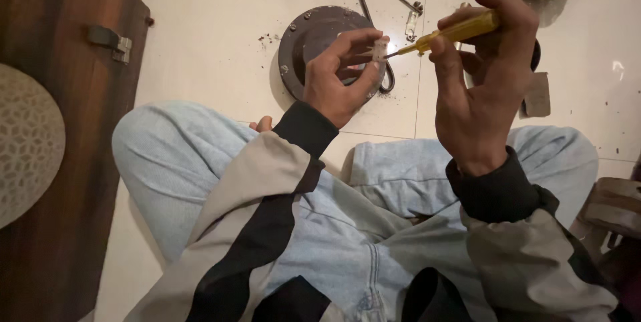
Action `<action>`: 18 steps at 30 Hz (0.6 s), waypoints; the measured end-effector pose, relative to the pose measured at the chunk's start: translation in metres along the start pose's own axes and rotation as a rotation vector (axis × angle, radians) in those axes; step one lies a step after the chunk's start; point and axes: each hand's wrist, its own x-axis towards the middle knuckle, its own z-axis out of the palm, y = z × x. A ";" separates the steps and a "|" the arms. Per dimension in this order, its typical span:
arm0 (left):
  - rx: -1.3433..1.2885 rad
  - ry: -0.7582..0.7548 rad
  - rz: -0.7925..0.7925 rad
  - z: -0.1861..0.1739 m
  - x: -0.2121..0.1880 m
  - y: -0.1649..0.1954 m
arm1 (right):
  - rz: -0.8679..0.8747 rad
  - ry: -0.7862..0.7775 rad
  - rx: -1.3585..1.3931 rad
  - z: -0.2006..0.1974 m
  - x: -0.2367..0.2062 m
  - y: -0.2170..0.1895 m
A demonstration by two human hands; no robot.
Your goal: The person sits on the floor and assembles small electrical components. They insert a brass tube into a metal base, attach a white plastic connector, and use a screwdriver to tighten a screw on the connector.
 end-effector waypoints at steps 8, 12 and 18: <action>0.013 0.010 0.012 0.001 0.000 0.001 | -0.033 -0.026 0.038 -0.006 0.002 0.006; 0.030 0.010 0.011 0.001 0.000 0.001 | -0.018 -0.028 0.041 -0.005 0.002 0.009; 0.029 0.004 0.011 0.000 -0.001 0.002 | -0.028 -0.022 -0.002 -0.006 -0.001 0.009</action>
